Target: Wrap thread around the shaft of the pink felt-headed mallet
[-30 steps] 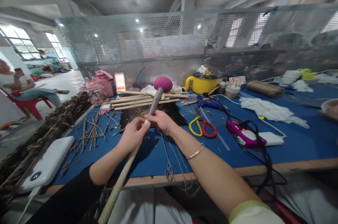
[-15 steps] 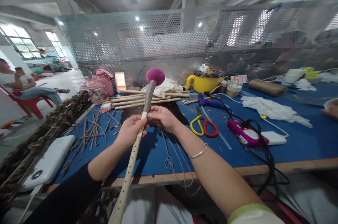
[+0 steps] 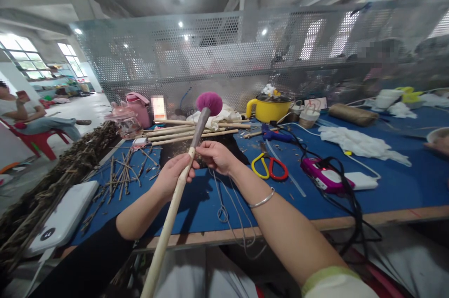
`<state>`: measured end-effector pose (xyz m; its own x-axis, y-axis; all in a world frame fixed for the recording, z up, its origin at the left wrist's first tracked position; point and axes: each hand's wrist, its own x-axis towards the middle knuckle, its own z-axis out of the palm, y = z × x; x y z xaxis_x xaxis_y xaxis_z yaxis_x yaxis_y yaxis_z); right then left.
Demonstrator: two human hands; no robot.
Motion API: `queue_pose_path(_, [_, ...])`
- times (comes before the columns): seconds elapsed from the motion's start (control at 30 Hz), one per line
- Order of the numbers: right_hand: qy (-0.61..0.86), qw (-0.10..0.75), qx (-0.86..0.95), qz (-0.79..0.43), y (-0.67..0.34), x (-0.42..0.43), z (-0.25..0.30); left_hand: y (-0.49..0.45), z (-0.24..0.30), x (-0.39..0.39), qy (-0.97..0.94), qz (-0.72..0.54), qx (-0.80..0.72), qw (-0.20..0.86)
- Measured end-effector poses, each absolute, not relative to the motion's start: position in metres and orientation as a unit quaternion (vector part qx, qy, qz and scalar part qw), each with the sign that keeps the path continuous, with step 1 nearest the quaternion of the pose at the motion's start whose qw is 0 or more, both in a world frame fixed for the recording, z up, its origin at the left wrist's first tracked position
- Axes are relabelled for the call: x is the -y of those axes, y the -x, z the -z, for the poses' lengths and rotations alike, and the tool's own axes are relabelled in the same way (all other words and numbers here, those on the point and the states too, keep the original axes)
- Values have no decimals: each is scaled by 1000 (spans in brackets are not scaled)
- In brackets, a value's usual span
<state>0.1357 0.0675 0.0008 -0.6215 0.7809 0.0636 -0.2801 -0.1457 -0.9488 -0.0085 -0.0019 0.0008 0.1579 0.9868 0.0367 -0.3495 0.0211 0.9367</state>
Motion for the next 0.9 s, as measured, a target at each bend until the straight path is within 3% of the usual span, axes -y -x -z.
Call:
queue_pose_path(0.23, [243, 340, 559, -716, -139, -71, 3, 8, 14, -4, -445, -427, -335, 712])
queue_pose_path(0.5, [262, 339, 605, -671, -132, -69, 5, 11, 16, -6, -558, -504, -460, 473])
queue_pose_path(0.9, [200, 322, 599, -706, -145, -71, 2, 16, 2, -2, -510, -446, -375, 633])
